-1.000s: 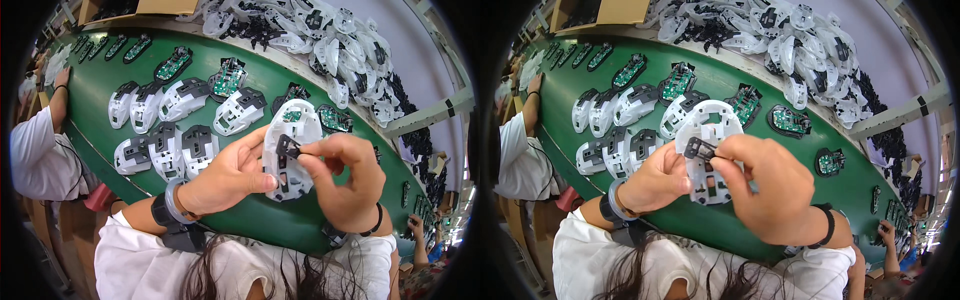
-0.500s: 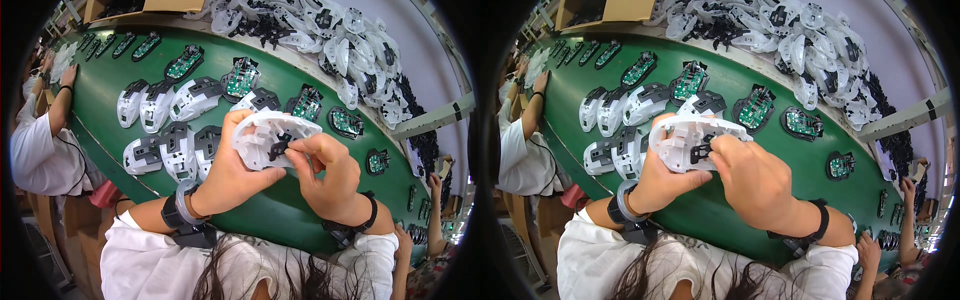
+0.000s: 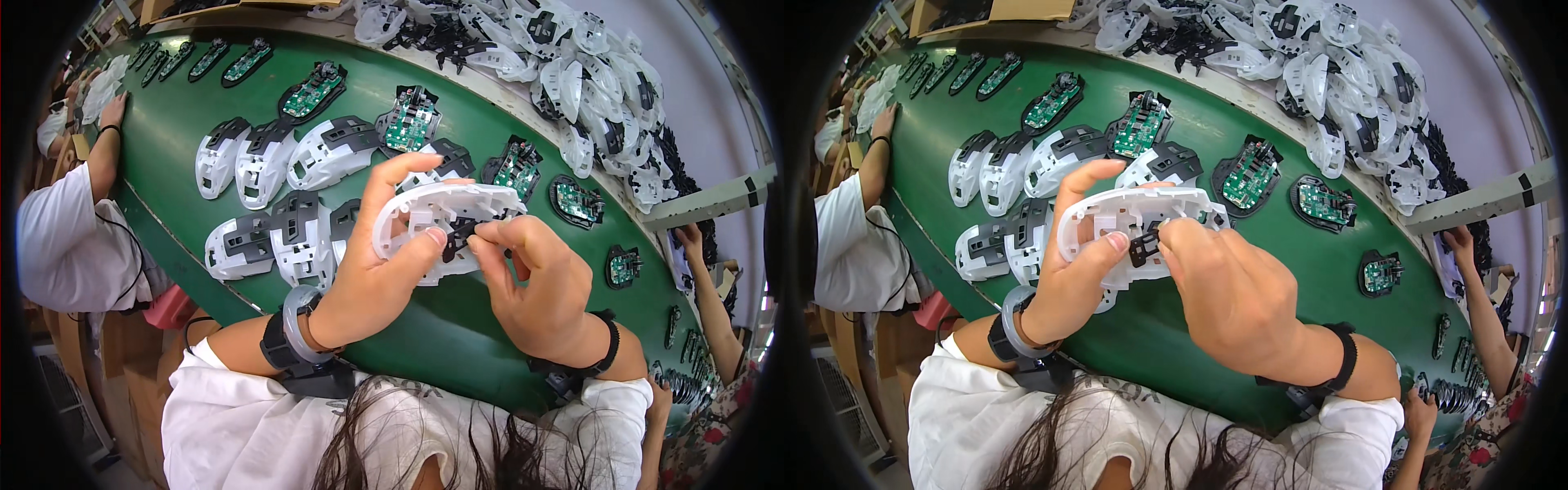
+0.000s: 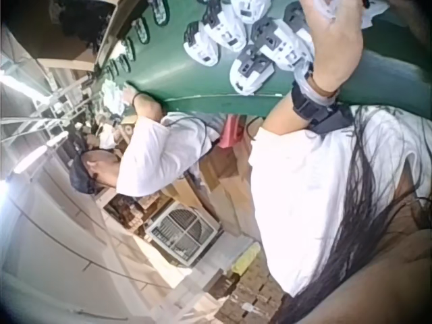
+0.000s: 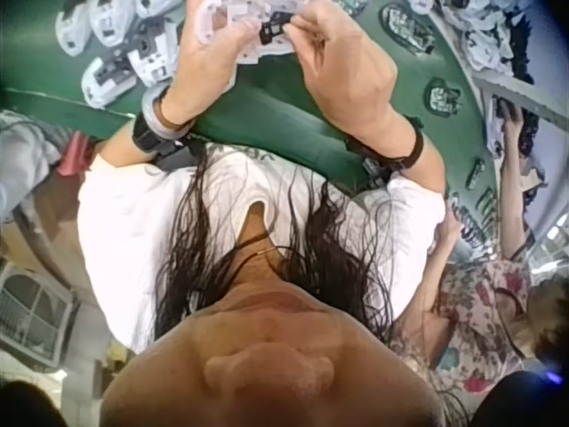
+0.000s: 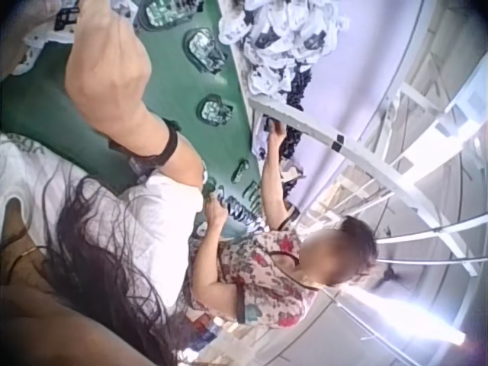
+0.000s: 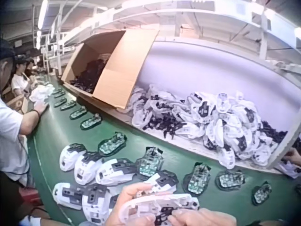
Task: The person assembles electronic devices by inserting small black components into white plastic casings on a green workbench. They repeatedly pick up a casing, insert a component, and place the assembled unit aside, while other workers perform similar tasks nearby.
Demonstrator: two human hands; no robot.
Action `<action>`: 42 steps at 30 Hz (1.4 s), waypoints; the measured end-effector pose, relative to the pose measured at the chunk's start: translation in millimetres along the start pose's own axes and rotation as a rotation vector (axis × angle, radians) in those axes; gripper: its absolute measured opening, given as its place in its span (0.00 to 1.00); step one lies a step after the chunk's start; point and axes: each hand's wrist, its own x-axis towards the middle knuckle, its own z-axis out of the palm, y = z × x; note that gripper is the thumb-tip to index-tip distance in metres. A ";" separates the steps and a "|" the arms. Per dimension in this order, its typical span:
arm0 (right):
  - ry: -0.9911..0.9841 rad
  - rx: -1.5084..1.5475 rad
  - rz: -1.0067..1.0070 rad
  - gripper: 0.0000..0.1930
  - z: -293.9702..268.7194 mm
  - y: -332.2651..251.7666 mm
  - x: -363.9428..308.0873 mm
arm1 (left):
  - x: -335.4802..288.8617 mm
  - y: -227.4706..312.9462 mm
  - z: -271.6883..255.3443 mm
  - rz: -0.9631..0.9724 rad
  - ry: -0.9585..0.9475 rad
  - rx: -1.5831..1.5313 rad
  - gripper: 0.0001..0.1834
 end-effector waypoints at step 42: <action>-0.331 -0.172 -0.196 0.18 8.4 -12.9 16.4 | 3.4 18.8 -22.0 -0.101 -0.033 0.277 0.20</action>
